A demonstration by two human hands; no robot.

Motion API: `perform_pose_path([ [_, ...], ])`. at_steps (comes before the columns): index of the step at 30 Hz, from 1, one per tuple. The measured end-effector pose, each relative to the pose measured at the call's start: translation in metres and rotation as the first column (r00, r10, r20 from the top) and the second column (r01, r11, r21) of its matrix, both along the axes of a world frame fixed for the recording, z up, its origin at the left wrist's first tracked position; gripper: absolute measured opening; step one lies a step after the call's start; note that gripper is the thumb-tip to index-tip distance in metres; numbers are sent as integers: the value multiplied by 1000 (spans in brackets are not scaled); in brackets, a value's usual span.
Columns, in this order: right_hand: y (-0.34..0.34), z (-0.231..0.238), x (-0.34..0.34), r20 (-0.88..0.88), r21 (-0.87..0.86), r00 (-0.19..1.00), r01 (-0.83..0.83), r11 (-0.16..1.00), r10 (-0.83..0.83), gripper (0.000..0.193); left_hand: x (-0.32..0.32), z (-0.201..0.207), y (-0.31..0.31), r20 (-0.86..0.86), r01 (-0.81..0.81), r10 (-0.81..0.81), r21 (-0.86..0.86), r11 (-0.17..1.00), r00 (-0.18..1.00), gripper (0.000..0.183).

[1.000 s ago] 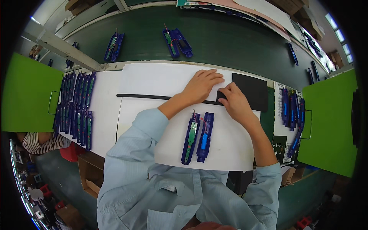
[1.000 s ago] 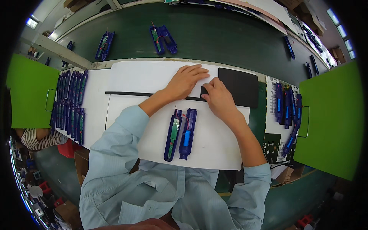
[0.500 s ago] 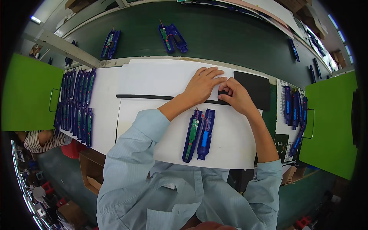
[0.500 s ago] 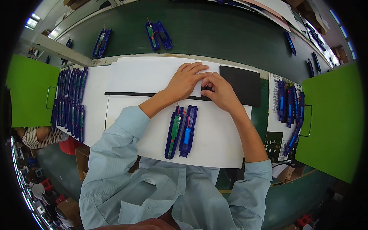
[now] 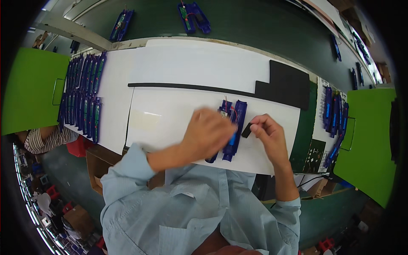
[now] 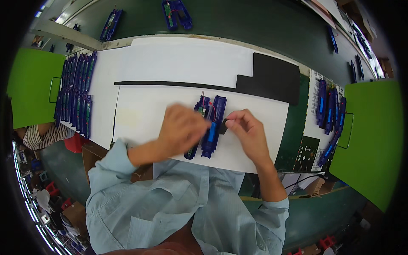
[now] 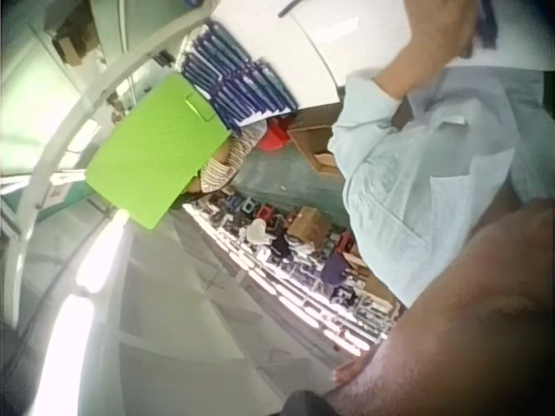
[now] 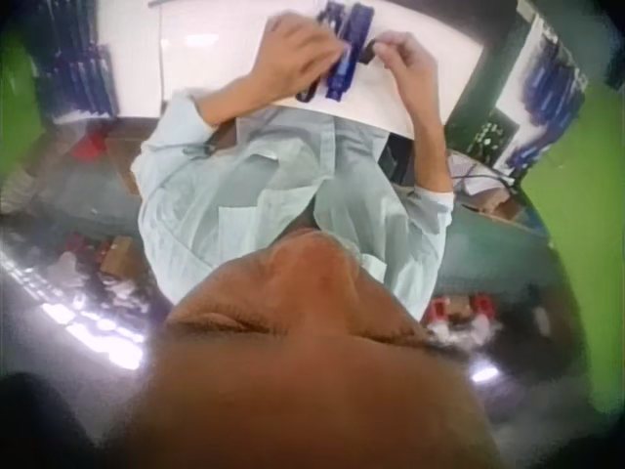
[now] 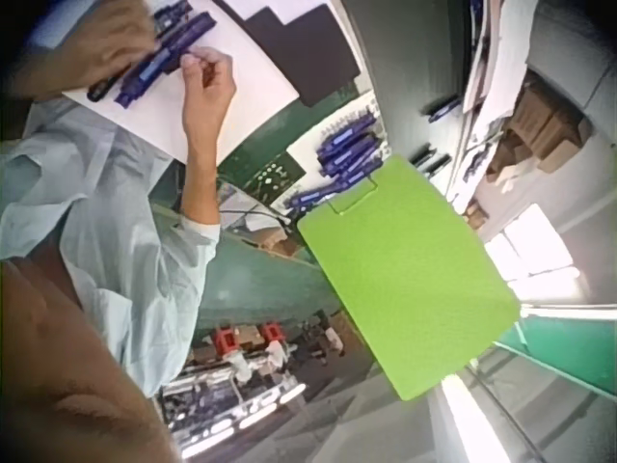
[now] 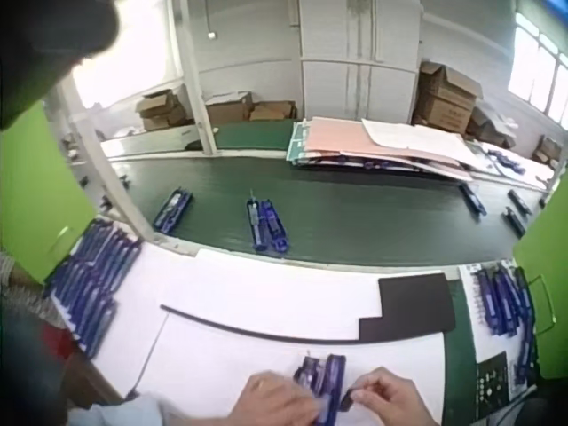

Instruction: The person repeatedly picks up blue plastic casings and small black foam pieces from a white table, inserts the foam into the casings, and places the assembled units on a green conveyor belt. The person handles the items one at a time throughout the clip.

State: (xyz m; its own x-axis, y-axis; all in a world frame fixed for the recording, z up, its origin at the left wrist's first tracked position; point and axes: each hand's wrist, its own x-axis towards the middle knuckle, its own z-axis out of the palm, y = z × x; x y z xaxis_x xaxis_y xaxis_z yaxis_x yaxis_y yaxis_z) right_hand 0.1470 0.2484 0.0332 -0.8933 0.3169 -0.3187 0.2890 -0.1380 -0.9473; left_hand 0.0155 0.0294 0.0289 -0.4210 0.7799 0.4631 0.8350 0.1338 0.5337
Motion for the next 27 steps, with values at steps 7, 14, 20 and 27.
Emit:
perform_pose_path([
  [7,-26,-9,4,100,120,992,-86,989,74,13,71,-28,-41,-73,51,-68,-211,976,995,46],
  [14,-37,-14,4,77,174,996,-61,983,48,14,70,-31,-40,-82,43,-59,-188,981,995,43],
  [20,-47,-23,6,60,400,998,-28,916,4,17,70,-33,-41,-101,44,-64,-184,982,993,40],
  [27,-39,2,-19,-44,677,999,20,736,14,16,72,-32,-41,-104,42,-62,-187,982,993,38],
])
